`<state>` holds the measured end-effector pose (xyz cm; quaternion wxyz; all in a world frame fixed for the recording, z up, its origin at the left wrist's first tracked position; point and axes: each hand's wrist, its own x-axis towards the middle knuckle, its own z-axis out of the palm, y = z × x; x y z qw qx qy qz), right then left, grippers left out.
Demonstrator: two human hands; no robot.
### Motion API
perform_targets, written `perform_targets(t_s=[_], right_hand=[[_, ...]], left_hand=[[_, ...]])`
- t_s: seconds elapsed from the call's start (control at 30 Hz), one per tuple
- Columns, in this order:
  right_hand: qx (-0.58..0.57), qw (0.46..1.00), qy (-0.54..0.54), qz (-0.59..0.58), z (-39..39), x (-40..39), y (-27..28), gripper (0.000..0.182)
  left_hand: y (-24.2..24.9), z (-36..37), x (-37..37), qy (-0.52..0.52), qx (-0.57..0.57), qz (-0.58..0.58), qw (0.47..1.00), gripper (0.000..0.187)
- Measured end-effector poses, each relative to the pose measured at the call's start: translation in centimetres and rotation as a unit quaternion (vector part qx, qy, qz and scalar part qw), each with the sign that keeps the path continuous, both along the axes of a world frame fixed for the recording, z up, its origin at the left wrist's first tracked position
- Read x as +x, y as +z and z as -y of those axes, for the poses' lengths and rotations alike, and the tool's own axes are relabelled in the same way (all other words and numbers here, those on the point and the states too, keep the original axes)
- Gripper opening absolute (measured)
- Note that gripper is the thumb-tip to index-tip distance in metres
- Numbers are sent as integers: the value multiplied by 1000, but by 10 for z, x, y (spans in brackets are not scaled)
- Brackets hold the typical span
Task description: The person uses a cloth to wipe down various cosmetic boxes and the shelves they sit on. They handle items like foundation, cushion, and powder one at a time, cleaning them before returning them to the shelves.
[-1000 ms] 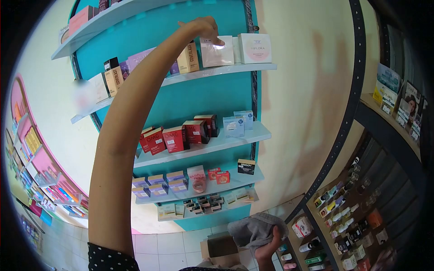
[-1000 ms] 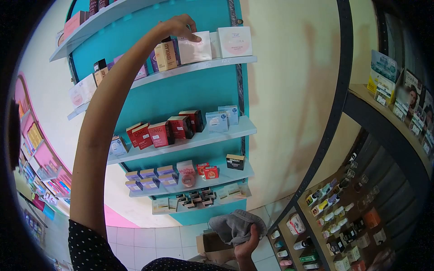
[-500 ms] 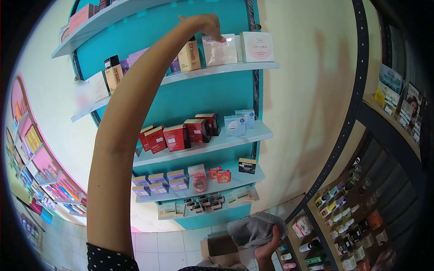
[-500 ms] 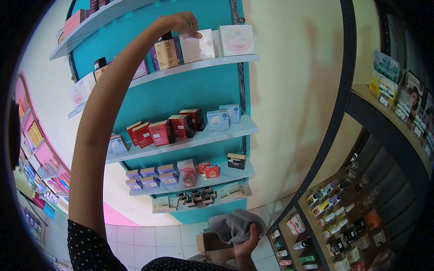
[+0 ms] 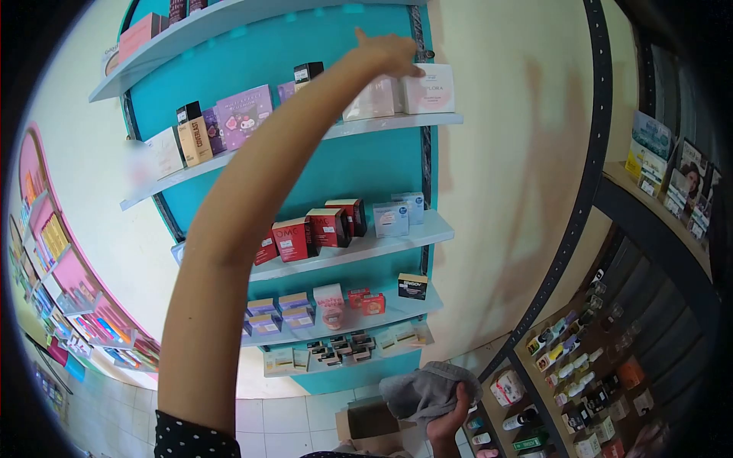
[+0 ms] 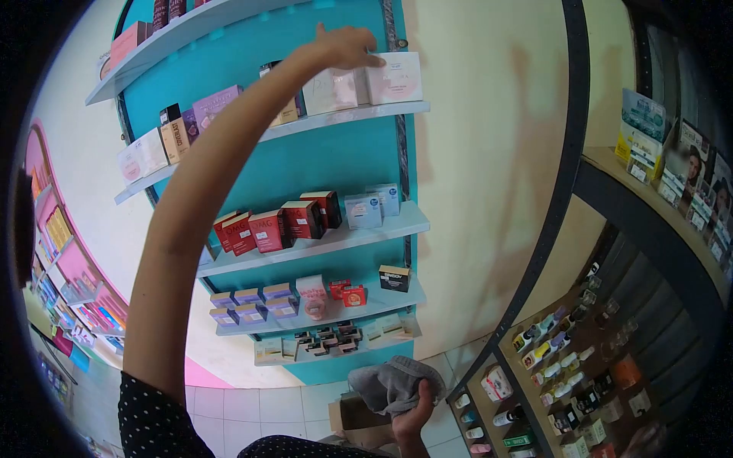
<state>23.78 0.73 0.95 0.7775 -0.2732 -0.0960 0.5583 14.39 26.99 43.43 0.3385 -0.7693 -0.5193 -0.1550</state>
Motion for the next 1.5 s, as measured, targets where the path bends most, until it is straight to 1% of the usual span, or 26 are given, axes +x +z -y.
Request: perform_targets(t_s=[0.07,0.17,0.23,0.3,0.37,0.4,0.47,0.5,0.53,0.57,0.63,0.7,0.77,0.83,0.87,0.9,0.93,0.97,1.03,1.1,1.13,1.23,1.27,1.3,1.37,1.5], right_hand=[[10,1000,-10,1,0,2,3,36],[14,1000,-21,-5,7,6,14,36],[-36,998,-43,-2,9,7,17,35],[-30,999,-45,-2,9,10,9,36],[-24,999,-43,0,9,14,5,36],[-12,999,-31,2,9,16,7,37],[-3,1000,-18,3,8,20,16,37],[-1,999,8,-51,9,23,24,37],[2,994,34,-105,9,25,31,38],[-1,994,34,-105,8,27,35,38],[56,991,65,-99,9,32,44,43],[55,995,20,-75,11,26,71,45],[47,997,-28,-49,18,12,71,48],[117,985,-104,67,12,-1,47,48],[107,986,-107,72,9,-2,43,48],[222,912,-156,309,1,-4,45,45],[322,769,-186,521,-4,-6,48,43],[318,771,-179,522,-4,-10,53,43],[342,621,-162,686,-1,-16,62,41],[321,621,-156,698,-2,-19,59,40],[302,618,-161,708,-4,-19,59,40],[281,605,-218,712,-12,-15,80,36],[277,592,-231,721,-14,-15,80,33],[279,590,-230,722,-13,-17,76,33],[290,574,-191,742,-8,-21,68,33],[314,564,-183,742,-10,-15,68,34]], left_hand=[[-7,0,12,19,-32,11,999,47],[-10,-2,18,16,-20,7,1000,48],[-9,-2,18,-6,-19,17,1000,47],[-9,-4,16,-27,-22,28,999,46],[-6,-7,13,-133,-11,70,989,43],[-6,-3,10,-133,-13,70,989,43],[-7,8,3,-300,-23,180,937,50],[-14,18,-1,-299,-25,181,937,50],[-27,34,-6,-361,-5,242,900,46],[-42,52,-9,-420,14,303,855,42],[-82,97,-9,-439,-113,471,757,32],[-131,121,-15,-402,-105,481,772,25],[-187,147,-20,-336,-200,535,749,24],[-249,169,-18,-337,-175,595,709,22],[-270,188,-18,-318,-226,647,655,22],[-282,204,-17,-296,-272,694,597,22],[-292,216,-17,-290,-276,697,594,22],[-300,225,-16,-285,-255,722,576,23],[-308,238,-22,-272,-232,750,556,23],[-311,248,-28,-231,-194,727,617,25],[-324,249,-31,-244,-181,721,623,28],[-332,257,-28,-271,-169,723,613,30],[-330,261,-29,-276,-221,730,585,30],[-331,260,-29,-277,-219,732,583,30],[-333,255,-28,-272,-169,734,599,30],[-336,256,-31,-281,-185,705,624,29]])
